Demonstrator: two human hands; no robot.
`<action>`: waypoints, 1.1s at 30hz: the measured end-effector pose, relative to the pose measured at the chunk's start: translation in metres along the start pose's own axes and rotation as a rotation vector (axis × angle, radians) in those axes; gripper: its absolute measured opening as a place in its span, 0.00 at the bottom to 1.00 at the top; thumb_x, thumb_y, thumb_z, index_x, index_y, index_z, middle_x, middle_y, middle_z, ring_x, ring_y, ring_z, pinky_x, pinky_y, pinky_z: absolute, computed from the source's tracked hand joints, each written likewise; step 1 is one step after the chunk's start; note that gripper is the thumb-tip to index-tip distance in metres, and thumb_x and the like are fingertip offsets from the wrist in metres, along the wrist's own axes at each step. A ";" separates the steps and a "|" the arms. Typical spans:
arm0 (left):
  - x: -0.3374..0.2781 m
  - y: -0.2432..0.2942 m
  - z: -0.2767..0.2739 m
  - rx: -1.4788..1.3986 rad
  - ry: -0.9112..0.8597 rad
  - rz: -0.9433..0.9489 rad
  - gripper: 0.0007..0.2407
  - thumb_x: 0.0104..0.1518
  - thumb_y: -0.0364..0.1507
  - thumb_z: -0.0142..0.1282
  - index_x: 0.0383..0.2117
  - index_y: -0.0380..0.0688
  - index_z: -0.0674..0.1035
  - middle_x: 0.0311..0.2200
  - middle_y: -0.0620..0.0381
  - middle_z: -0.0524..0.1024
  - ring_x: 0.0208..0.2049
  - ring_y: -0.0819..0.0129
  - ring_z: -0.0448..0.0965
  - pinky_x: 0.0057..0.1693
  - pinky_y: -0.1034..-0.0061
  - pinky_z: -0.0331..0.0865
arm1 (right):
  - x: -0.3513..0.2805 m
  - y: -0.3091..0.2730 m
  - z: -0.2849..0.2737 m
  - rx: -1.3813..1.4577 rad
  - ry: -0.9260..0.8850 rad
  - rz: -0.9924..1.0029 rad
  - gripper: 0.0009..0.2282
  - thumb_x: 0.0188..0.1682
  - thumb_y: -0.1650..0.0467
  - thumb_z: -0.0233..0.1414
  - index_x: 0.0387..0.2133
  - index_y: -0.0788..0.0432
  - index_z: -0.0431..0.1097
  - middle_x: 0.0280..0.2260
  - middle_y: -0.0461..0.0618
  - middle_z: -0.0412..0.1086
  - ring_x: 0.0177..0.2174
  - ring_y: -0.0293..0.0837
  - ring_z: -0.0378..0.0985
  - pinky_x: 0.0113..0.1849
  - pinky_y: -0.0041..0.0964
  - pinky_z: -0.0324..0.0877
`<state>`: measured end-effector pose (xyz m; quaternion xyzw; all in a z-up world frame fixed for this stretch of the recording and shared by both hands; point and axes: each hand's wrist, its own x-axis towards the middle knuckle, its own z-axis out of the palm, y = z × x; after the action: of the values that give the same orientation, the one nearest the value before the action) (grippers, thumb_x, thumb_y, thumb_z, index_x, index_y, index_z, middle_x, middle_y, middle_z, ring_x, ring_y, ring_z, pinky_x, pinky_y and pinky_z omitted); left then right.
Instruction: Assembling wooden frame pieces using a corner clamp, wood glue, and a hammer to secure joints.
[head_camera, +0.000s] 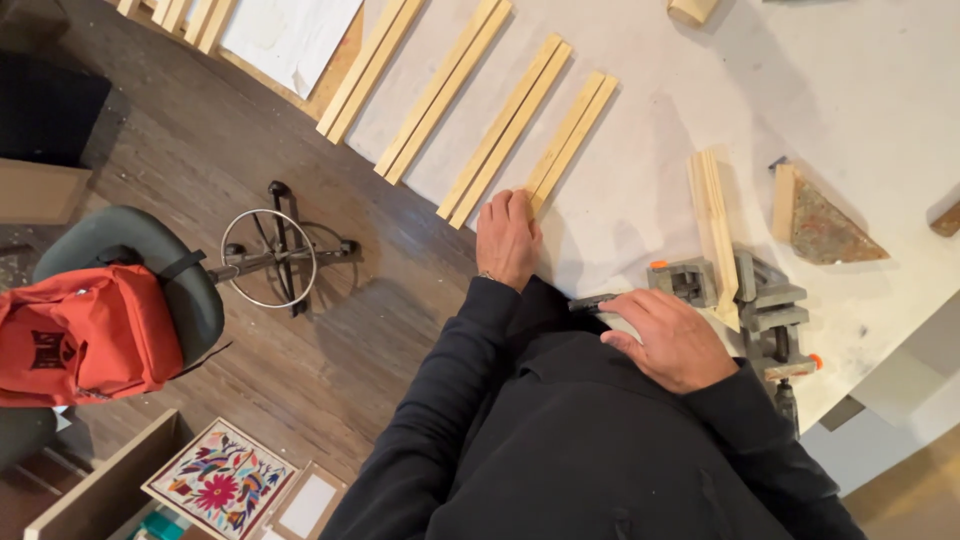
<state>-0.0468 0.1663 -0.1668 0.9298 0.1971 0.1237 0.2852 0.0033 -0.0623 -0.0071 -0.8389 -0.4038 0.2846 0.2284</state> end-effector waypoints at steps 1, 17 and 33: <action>0.004 0.002 0.000 0.001 0.008 -0.004 0.19 0.51 0.23 0.60 0.51 0.40 0.74 0.49 0.47 0.72 0.48 0.47 0.71 0.55 0.60 0.68 | 0.002 0.004 -0.001 -0.005 -0.002 -0.008 0.16 0.45 0.62 0.57 0.44 0.56 0.73 0.40 0.52 0.73 0.42 0.56 0.74 0.43 0.46 0.69; -0.065 -0.087 -0.158 0.409 0.181 -0.159 0.16 0.44 0.23 0.61 0.41 0.41 0.75 0.42 0.47 0.73 0.43 0.48 0.73 0.48 0.56 0.67 | -0.013 0.016 -0.005 0.079 -0.024 -0.045 0.16 0.48 0.61 0.55 0.45 0.54 0.72 0.41 0.52 0.74 0.41 0.55 0.76 0.43 0.46 0.69; 0.230 -0.305 -0.174 0.318 0.168 0.082 0.15 0.50 0.22 0.67 0.41 0.41 0.73 0.42 0.48 0.70 0.47 0.48 0.72 0.51 0.57 0.68 | 0.058 -0.038 0.015 0.149 0.120 0.331 0.16 0.52 0.61 0.50 0.47 0.57 0.73 0.41 0.52 0.75 0.40 0.54 0.77 0.40 0.45 0.70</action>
<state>0.0084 0.5824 -0.1765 0.9569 0.1990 0.1796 0.1118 0.0018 0.0086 -0.0117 -0.8902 -0.2235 0.2969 0.2636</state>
